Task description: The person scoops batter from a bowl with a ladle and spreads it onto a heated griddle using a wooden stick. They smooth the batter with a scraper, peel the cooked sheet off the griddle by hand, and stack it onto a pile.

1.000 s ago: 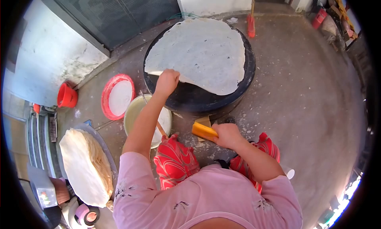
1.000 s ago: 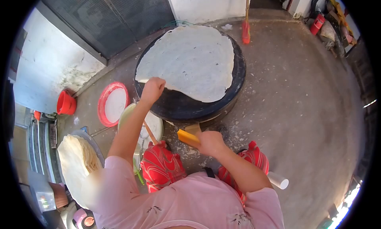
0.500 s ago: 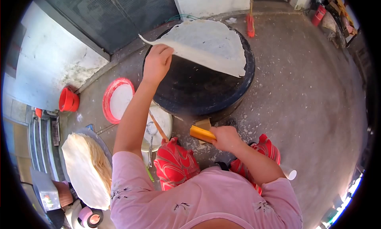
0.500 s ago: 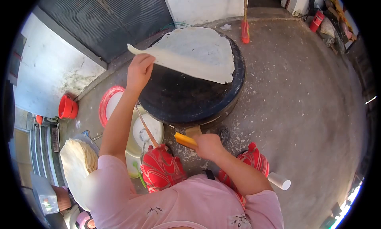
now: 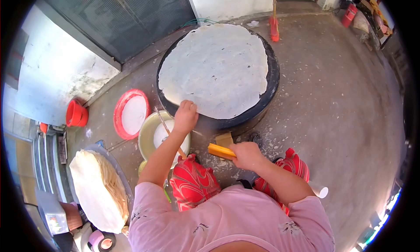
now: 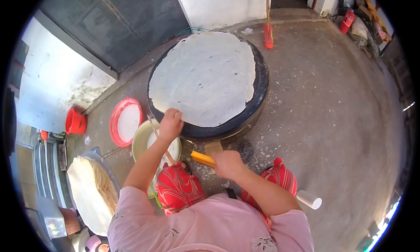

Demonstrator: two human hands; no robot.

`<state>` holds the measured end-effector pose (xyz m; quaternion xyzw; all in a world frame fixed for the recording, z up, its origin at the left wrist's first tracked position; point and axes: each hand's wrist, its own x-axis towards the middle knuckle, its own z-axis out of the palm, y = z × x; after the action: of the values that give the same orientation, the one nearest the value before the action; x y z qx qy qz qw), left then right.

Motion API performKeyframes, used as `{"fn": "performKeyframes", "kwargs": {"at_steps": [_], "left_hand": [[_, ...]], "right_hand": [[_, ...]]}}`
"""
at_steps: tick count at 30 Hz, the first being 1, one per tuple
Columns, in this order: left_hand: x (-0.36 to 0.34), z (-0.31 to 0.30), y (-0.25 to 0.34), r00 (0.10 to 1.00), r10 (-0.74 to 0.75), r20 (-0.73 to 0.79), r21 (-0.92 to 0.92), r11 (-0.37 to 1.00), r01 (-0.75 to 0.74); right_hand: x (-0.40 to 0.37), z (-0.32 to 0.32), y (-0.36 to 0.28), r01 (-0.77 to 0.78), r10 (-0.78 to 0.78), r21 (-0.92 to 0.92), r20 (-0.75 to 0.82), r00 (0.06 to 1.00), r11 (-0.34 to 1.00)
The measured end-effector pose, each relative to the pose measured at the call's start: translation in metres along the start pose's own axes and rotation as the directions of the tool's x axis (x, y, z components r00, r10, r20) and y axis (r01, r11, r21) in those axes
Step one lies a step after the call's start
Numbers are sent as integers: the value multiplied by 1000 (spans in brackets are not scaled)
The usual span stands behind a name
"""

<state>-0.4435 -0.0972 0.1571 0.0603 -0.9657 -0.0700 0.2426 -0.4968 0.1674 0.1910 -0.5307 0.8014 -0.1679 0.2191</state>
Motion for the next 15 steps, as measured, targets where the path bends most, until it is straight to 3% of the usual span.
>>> {"fn": "performKeyframes", "kwargs": {"at_steps": [3, 6, 10, 12, 15], "left_hand": [[8, 9, 20, 992, 20, 121, 83, 996, -30], [24, 12, 42, 968, 231, 94, 38, 971, -235], [42, 20, 40, 965, 224, 140, -16, 975, -224], [57, 11, 33, 998, 59, -29, -120, 991, -62], [80, -22, 22, 955, -42, -295, -131, 991, 4]], "right_hand": [[0, 0, 0, -5, 5, 3, -7, 1000, 1000], [1, 1, 0, -13, 13, 6, -6, 1000, 1000], [1, -2, -1, -27, 27, -6, 18, 999, 1000], [0, -3, -1, -21, 21, -7, 10, 1000, 1000], [-2, -3, 0, -15, 15, -4, -6, 1000, 1000]]}}
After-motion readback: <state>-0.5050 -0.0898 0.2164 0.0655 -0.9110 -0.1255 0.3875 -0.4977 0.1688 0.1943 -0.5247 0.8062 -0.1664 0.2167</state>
